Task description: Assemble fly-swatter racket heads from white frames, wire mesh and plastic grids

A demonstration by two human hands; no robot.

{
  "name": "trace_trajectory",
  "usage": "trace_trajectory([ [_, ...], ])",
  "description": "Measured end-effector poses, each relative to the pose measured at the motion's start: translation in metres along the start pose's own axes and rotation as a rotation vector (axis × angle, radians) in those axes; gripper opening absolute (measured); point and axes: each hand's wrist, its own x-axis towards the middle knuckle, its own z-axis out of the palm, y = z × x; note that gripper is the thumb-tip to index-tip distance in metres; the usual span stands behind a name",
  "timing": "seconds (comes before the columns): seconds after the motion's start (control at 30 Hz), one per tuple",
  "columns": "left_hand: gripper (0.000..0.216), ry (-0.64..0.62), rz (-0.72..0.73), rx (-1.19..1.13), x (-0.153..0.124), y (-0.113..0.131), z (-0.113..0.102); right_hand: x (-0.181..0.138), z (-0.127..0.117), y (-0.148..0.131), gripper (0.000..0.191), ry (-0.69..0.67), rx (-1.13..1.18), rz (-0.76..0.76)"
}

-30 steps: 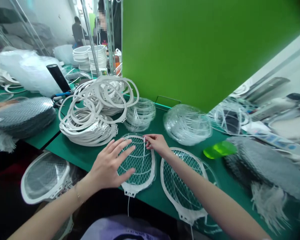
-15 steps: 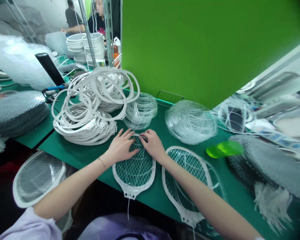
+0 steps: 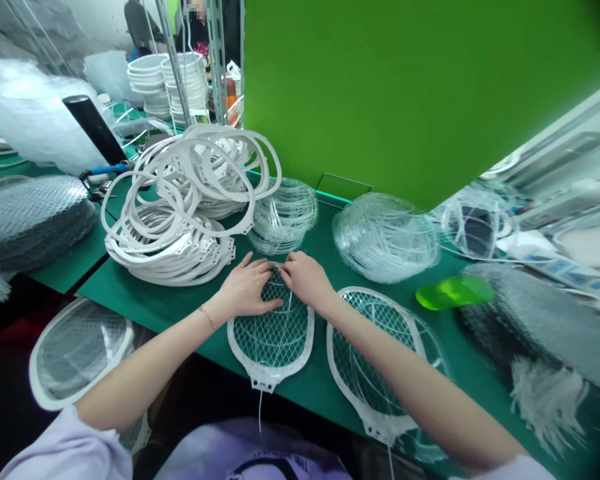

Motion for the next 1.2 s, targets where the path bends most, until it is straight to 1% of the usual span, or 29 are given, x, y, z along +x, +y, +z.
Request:
trace_trajectory([
  [0.03,0.056,-0.001,-0.001,0.003,0.000,0.000,0.000,-0.014,-0.004,-0.008,0.019,0.030,0.024,-0.016],
  [0.1,0.054,-0.005,-0.001,0.014,0.000,0.001,0.000,-0.051,-0.008,-0.028,0.018,0.098,0.105,-0.066],
  [0.17,0.055,-0.010,0.001,0.025,0.001,0.002,0.000,-0.094,-0.007,-0.048,0.013,0.066,0.151,-0.119],
  [0.23,0.058,-0.018,-0.004,0.033,0.001,0.002,0.000,-0.128,0.000,-0.062,0.009,0.028,0.126,-0.132],
  [0.27,0.059,-0.027,-0.009,0.039,0.001,0.003,0.000,-0.140,0.004,-0.066,0.009,0.023,0.109,-0.136],
  [0.33,0.062,-0.060,-0.015,0.051,0.000,0.003,-0.003,-0.152,0.011,-0.068,0.005,0.035,0.082,-0.163],
  [0.37,0.065,-0.075,-0.015,0.058,-0.002,0.005,-0.005,-0.153,0.014,-0.067,0.003,0.044,0.068,-0.184],
  [0.43,0.069,-0.080,-0.006,0.067,-0.009,0.009,-0.009,-0.152,0.017,-0.064,0.005,0.053,0.040,-0.221],
  [0.53,0.065,-0.088,0.014,0.058,-0.028,0.020,-0.017,-0.150,0.016,-0.062,0.007,0.055,-0.005,-0.227],
  [0.63,0.065,-0.190,0.017,0.046,-0.046,0.029,-0.023,-0.151,0.013,-0.062,0.008,0.037,-0.028,-0.225],
  [0.7,0.074,-0.244,0.026,0.033,-0.052,0.031,-0.026,-0.151,0.011,-0.062,0.010,0.019,-0.020,-0.231],
  [0.8,0.092,-0.290,0.052,0.015,-0.053,0.027,-0.028,-0.151,0.010,-0.062,0.013,0.017,-0.004,-0.221],
  [0.9,0.107,-0.331,0.063,0.030,-0.051,0.025,-0.029,-0.151,0.013,-0.064,0.011,0.030,-0.017,-0.200],
  [1.03,0.115,-0.370,0.037,0.051,-0.050,0.027,-0.029,-0.149,0.014,-0.070,0.013,0.026,-0.049,-0.157],
  [1.2,0.119,-0.432,-0.020,0.045,-0.047,0.036,-0.033,-0.145,0.009,-0.071,0.012,-0.041,-0.002,-0.122],
])
